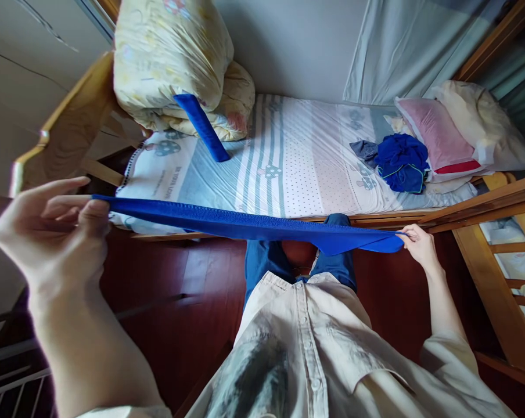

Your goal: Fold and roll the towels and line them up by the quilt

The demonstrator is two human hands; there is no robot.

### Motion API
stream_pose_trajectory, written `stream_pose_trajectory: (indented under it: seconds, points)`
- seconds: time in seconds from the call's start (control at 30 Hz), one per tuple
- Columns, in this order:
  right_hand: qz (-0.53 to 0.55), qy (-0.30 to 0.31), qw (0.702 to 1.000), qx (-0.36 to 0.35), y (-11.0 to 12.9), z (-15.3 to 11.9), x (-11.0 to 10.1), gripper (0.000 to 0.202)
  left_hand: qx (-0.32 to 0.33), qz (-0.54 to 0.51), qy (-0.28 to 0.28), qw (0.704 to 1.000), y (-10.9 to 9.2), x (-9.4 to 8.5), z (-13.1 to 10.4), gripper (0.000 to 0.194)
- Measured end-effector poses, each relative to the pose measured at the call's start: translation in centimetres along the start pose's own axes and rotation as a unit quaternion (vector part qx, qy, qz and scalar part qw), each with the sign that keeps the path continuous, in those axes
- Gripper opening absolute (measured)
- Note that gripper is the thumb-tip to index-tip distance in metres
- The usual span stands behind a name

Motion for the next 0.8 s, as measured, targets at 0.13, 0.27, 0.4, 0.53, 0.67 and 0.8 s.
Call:
stream_pose_trajectory:
  seconds: [0.13, 0.27, 0.4, 0.53, 0.67, 0.8]
  points:
    - [-0.013, 0.018, 1.0, -0.006, -1.2, -0.1, -0.5, 0.031, -0.012, 0.0, 0.012, 1.0, 0.3, 0.3, -0.9, 0.048]
    - [-0.078, 0.014, 0.995, -0.063, -1.1, 1.2, -1.2, 0.023, -0.072, -0.002, 0.004, 0.997, 1.8, 1.2, -0.8, 0.033]
    - [-0.126, -0.02, 0.987, -0.098, -0.1, 4.6, -1.7, 0.015, -0.144, -0.031, -0.011, 0.989, 3.5, 3.4, 0.5, 0.021]
    - [-0.157, -0.088, 0.974, -0.14, 2.7, 8.1, -2.9, 0.014, -0.151, -0.063, -0.016, 0.986, 3.8, 5.2, 2.1, 0.014]
    - [-0.188, -0.131, 0.96, -0.164, 5.4, 9.7, -4.2, 0.017, -0.142, -0.071, -0.038, 0.987, 4.0, 5.0, 2.9, 0.014]
    - [-0.193, -0.128, 0.959, -0.162, 6.2, 9.4, -5.0, 0.02, -0.138, -0.067, -0.04, 0.987, 4.4, 3.8, 2.3, 0.017]
Point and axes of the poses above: each hand's wrist, its own z-axis towards the middle knuckle, its own x-axis out of the palm, y = z × x, the point moved 9 cm from there along z, towards the middle knuckle, and after that the axes turned 5 degrees about -y, right-handed, at the moved point
